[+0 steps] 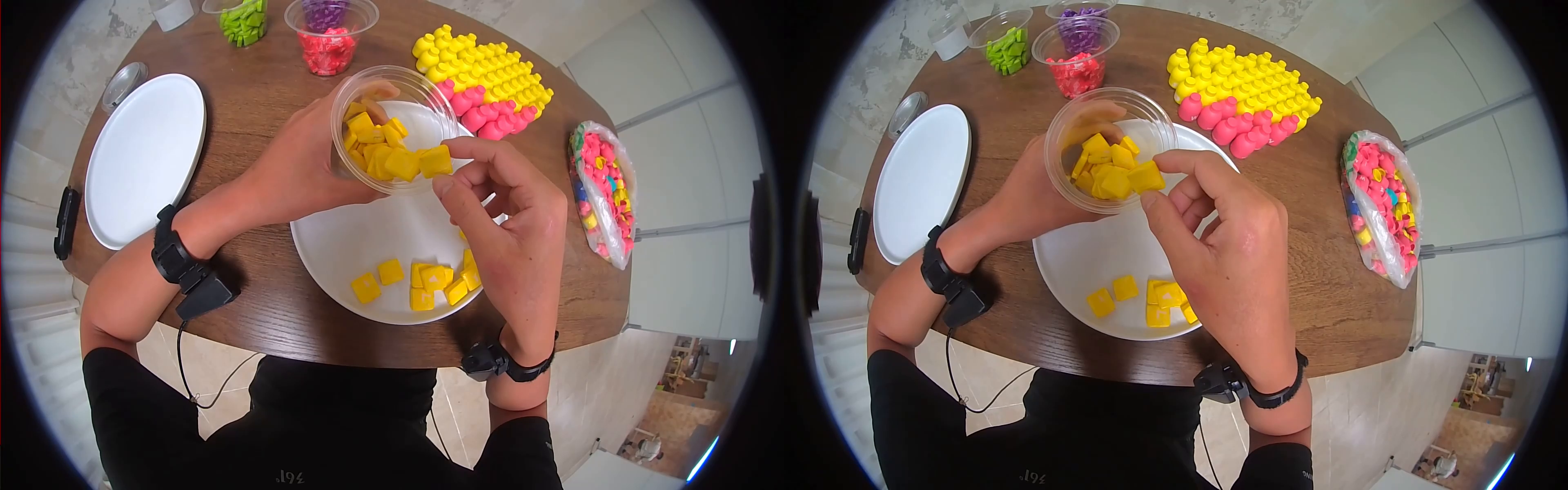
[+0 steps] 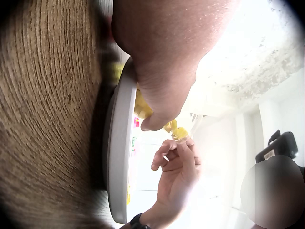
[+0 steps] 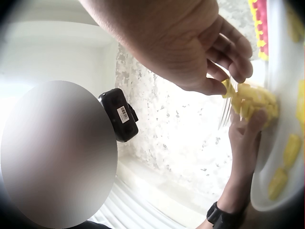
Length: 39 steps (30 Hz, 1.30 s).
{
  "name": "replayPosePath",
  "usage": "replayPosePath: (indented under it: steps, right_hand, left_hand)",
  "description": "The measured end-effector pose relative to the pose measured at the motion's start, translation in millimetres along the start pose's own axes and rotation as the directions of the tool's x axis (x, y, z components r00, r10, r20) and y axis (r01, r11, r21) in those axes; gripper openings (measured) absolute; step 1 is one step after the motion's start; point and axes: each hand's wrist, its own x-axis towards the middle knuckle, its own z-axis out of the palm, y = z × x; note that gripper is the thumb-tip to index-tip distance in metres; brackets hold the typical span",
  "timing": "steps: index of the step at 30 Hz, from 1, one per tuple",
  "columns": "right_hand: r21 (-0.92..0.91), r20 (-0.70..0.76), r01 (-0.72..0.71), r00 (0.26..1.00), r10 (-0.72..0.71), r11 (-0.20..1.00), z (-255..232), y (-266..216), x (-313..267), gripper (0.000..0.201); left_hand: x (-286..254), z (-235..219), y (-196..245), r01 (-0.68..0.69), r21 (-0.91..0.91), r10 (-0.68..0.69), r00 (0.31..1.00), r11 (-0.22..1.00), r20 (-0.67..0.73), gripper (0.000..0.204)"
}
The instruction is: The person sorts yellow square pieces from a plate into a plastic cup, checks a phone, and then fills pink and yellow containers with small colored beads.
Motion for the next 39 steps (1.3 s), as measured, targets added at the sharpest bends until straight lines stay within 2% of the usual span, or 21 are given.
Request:
replayPosePath:
  steps: [11,17,23,25,26,32,34,39]
  right_hand:
    - [-0.018,0.029,-0.007,1.000,0.008,1.000,-1.3,-4.7,-0.3,0.027]
    - [-0.019,0.044,-0.055,0.997,0.055,0.998,-5.7,-5.9,-0.7,0.019]
    - [-0.029,0.131,-0.107,0.985,0.110,0.994,-11.1,-5.7,-1.3,0.011]
    - [-0.177,0.233,-0.101,0.962,0.141,0.979,-12.3,-6.0,-2.4,0.012]
    - [-0.177,0.233,-0.101,0.962,0.141,0.979,-11.7,-5.1,-2.9,0.012]
    - [-0.297,0.343,-0.013,0.932,0.120,0.955,-7.0,0.2,-7.1,0.015]
    - [-0.389,0.393,0.073,0.915,0.093,0.919,-5.4,4.3,-9.6,0.016]
    - [-0.423,0.478,0.141,0.874,0.088,0.895,-5.3,5.5,-9.5,0.017]
  left_hand:
    - [-0.5,-1.3,-0.6,0.010,0.008,-0.010,1.000,1.000,0.012,0.080]
    - [-0.4,-0.8,-0.4,0.020,-0.009,-0.020,1.000,1.000,0.011,0.087]
    - [-0.3,-0.5,-0.7,0.005,0.003,-0.005,1.000,1.000,0.007,0.090]
    - [-0.4,-1.3,-0.3,0.017,-0.008,-0.017,1.000,1.000,0.015,0.087]
    - [-0.2,-1.3,-0.1,0.017,-0.008,-0.017,1.000,1.000,0.015,0.087]
    - [0.4,-0.7,0.6,0.009,0.000,-0.009,1.000,1.000,0.006,0.080]
    - [0.0,-0.5,-0.2,0.012,0.024,-0.012,1.000,1.000,0.003,0.080]
    - [0.1,-1.2,-0.1,0.011,0.035,-0.012,1.000,0.999,0.005,0.083]
